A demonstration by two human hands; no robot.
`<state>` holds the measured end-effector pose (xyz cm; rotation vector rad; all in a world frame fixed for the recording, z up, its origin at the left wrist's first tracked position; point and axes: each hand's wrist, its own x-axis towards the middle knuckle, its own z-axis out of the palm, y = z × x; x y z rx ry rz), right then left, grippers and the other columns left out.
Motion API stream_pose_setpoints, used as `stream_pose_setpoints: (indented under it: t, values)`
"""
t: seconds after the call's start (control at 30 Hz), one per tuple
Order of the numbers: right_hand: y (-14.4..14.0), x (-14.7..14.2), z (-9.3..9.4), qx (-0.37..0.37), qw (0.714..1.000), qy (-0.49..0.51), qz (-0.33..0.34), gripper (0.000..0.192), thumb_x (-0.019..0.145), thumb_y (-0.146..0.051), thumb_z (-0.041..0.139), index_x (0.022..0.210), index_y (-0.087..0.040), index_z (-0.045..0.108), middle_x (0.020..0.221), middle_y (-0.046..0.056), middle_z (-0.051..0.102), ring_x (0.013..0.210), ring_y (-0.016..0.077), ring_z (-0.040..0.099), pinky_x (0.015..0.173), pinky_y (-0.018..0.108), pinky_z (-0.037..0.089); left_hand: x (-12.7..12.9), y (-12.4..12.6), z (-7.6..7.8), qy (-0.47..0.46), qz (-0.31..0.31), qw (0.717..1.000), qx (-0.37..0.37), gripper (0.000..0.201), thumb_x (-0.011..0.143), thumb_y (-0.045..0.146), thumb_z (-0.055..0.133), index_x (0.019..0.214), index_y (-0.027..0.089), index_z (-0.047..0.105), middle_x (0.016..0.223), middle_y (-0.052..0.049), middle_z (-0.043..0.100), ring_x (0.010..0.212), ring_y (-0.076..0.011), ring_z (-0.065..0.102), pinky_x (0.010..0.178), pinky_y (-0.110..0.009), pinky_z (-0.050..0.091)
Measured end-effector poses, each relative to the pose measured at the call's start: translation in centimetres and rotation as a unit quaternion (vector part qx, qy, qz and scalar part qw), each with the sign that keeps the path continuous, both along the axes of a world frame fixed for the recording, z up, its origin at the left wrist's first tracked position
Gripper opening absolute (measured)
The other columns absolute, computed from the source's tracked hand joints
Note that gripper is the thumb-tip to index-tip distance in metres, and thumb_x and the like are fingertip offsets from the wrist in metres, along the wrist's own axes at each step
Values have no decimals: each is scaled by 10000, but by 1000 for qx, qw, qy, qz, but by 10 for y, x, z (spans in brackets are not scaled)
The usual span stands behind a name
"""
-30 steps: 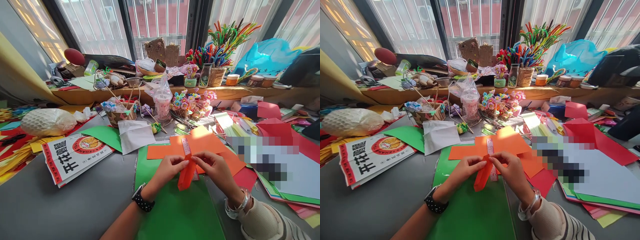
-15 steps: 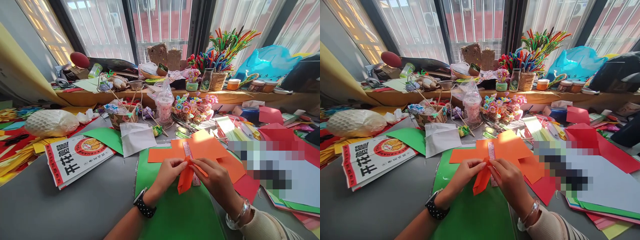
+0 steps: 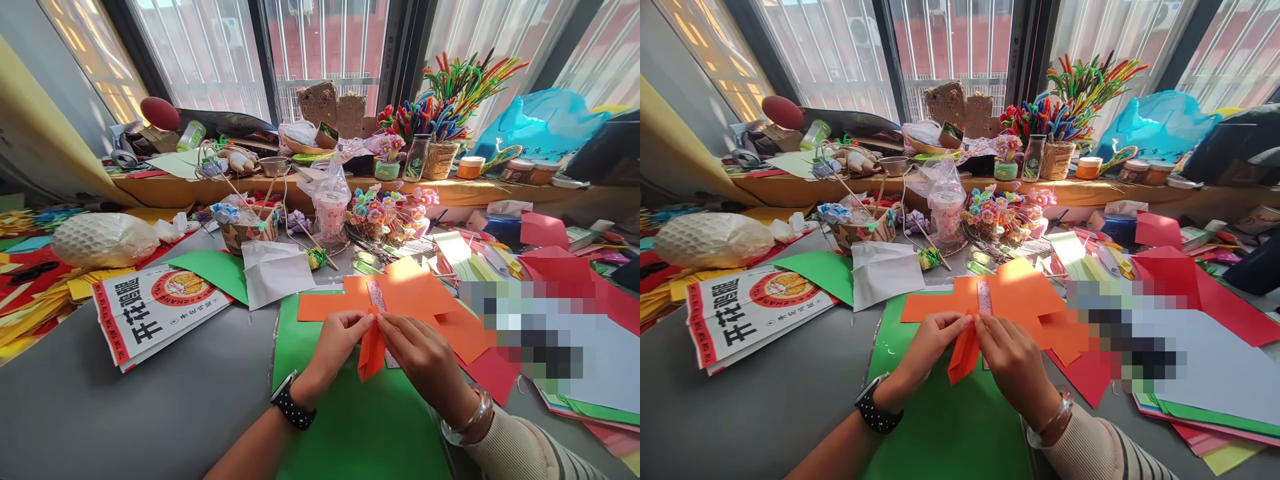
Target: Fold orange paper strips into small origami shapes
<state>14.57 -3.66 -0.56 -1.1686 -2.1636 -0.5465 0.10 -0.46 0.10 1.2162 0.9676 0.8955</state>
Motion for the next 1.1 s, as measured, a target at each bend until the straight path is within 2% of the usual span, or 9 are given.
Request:
stream_pose_setpoints:
  t: [0.23,0.67,0.93,1.1]
  values:
    - [-2,-3,1,25,999,-11,-25,200,793,-90,441,881,-131,616,805,84,651,723,169,579,620,285,412,1,0,-2,27,5,1000,12,315,687,408,522,685,107,614,648,-25,578,607,-121,492,560,-214,378]
    - [-2,-7,4,34,999,-4,-28,170,791,-105,455,823,-134,619,764,69,648,704,166,573,616,277,394,1,0,-1,43,2,999,33,351,688,439,507,681,108,622,643,-27,585,606,-126,496,554,-209,380]
    - [-2,-13,12,-9,997,45,-54,225,817,-174,431,680,-161,609,641,40,603,618,139,539,578,248,355,1,0,1,60,16,998,29,336,678,421,520,631,102,617,589,-19,567,561,-115,477,510,-202,361]
    - [-2,-14,10,0,998,28,-56,244,821,-157,420,652,-158,596,596,43,577,631,153,531,605,262,354,2,0,1,63,18,998,26,332,670,418,526,636,103,626,595,-20,580,566,-121,487,515,-205,370]
